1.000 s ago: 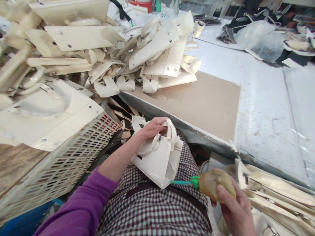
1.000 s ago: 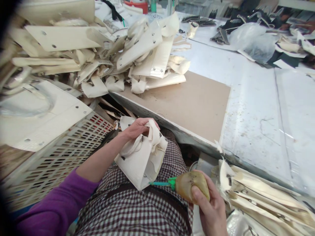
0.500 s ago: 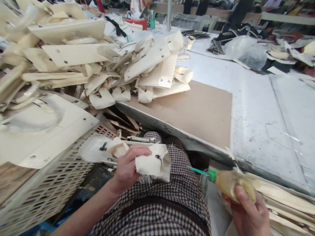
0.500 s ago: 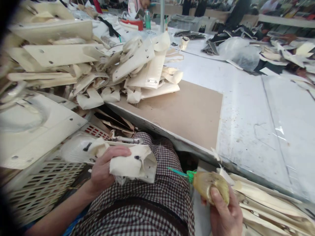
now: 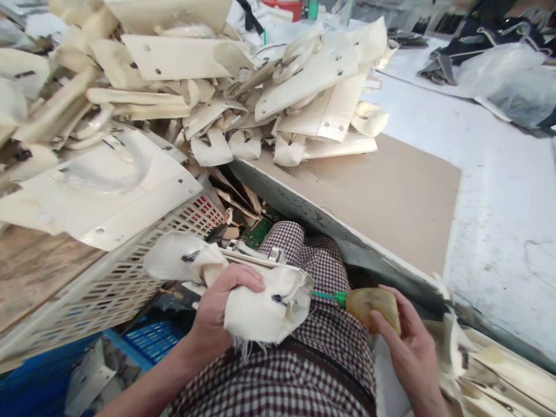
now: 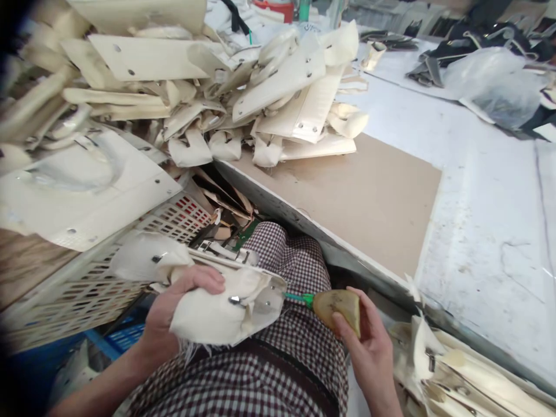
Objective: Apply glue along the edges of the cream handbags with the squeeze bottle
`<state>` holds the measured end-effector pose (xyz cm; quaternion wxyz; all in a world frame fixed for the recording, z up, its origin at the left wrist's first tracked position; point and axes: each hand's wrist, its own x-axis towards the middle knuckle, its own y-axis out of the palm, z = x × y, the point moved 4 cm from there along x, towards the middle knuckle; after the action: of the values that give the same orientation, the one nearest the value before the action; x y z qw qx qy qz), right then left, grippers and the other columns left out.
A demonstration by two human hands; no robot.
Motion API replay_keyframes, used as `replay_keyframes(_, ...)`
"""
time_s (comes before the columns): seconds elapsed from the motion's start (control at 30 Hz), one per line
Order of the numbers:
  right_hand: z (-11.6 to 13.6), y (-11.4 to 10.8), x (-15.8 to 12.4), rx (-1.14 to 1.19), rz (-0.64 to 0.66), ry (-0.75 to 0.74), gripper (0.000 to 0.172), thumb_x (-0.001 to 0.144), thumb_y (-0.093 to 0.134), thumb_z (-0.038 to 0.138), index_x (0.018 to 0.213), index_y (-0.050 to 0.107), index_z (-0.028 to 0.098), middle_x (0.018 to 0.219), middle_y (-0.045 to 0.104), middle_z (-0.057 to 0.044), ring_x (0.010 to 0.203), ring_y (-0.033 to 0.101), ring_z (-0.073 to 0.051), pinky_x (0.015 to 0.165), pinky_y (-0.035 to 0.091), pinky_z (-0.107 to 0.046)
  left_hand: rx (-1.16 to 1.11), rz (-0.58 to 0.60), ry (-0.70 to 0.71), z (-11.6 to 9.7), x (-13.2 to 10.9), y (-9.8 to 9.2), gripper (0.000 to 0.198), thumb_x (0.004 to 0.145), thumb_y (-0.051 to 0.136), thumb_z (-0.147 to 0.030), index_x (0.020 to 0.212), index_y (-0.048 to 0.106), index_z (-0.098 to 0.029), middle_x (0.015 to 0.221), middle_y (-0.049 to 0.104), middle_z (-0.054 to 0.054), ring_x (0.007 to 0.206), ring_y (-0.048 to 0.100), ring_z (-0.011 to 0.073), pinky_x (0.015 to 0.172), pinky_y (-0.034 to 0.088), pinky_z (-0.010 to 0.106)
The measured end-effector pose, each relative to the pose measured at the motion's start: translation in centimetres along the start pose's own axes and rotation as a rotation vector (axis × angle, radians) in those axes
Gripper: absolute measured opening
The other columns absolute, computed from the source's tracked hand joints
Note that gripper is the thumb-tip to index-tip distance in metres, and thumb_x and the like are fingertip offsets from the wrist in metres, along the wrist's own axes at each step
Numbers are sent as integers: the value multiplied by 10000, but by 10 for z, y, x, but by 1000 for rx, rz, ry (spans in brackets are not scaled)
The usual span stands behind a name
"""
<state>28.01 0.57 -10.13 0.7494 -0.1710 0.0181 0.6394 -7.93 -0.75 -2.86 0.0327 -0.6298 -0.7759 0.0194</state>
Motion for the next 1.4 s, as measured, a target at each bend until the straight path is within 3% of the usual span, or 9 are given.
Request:
replay_keyframes(0.23, 7, 4, 8, -24, 18, -102, 537, 807, 867, 443, 1267, 693, 228, 1188, 754, -95, 981, 746, -284, 750, 641, -310, -35, -32, 0, 0, 8, -4, 249, 816, 849, -461, 783, 815, -216, 844, 724, 68, 853, 663, 240, 806, 566, 311)
replay_keyframes(0.5, 1, 3, 20, -77, 159, -159, 504, 819, 868, 417, 1271, 709, 257, 1219, 738, -69, 1043, 722, -260, 899, 596, -310, -42, -33, -5, 1, 0, -1, 295, 813, 855, -513, 777, 815, -223, 839, 723, 72, 839, 667, 230, 787, 570, 304)
replay_keyframes(0.6, -1, 2, 16, -31, 189, -132, 497, 812, 875, 400, 1263, 715, 264, 1187, 749, -59, 995, 735, -250, 846, 608, -289, -26, -37, -5, 5, -3, -3, 243, 818, 857, -471, 776, 821, -234, 840, 725, 70, 845, 666, 230, 807, 564, 305)
replay_keyframes(0.77, -5, 3, 12, 25, 106, -108, 512, 797, 882, 406, 1254, 708, 254, 1208, 755, -67, 1020, 738, -256, 863, 605, -290, -39, -34, -24, 4, -8, -3, 115, 827, 831, -343, 763, 827, -247, 833, 731, 57, 866, 673, 216, 810, 551, 264)
replay_keyframes(0.9, -5, 2, 12, -9, 169, -101, 496, 788, 885, 409, 1229, 724, 248, 1160, 771, -69, 984, 747, -256, 844, 616, -300, -31, -43, -95, 4, -11, -2, 46, 786, 806, -245, 748, 828, -258, 845, 737, 51, 863, 674, 206, 814, 544, 251)
replay_keyframes(1.03, -5, -3, 11, -41, 216, -82, 502, 788, 879, 423, 1234, 729, 249, 1157, 774, -72, 984, 751, -270, 830, 625, -315, -48, -65, -141, 7, -14, -1, 57, 759, 808, -241, 711, 827, -265, 840, 733, 48, 852, 665, 194, 810, 531, 240)
replay_keyframes(1.13, -8, -6, 9, -54, 147, -84, 513, 793, 867, 453, 1237, 719, 242, 1185, 763, -87, 990, 744, -285, 820, 632, -334, -30, -70, -140, 7, -15, -2, 25, 744, 836, -258, 722, 830, -268, 831, 728, 43, 850, 658, 193, 809, 526, 239)
replay_keyframes(1.27, -16, -6, 6, -75, 63, -170, 492, 830, 848, 424, 1263, 694, 247, 1246, 729, -87, 1049, 722, -272, 901, 602, -335, -5, -46, -136, 4, -16, -2, 32, 760, 833, -286, 734, 829, -267, 837, 728, 51, 850, 661, 206, 809, 531, 260)
replay_keyframes(1.4, -18, -7, 3, -158, 101, -330, 493, 893, 797, 348, 1354, 641, 268, 1314, 669, -96, 1132, 681, -284, 974, 557, -376, 4, -40, -137, 3, -18, -1, 37, 768, 809, -267, 736, 827, -273, 836, 729, 48, 861, 665, 207, 806, 531, 258)
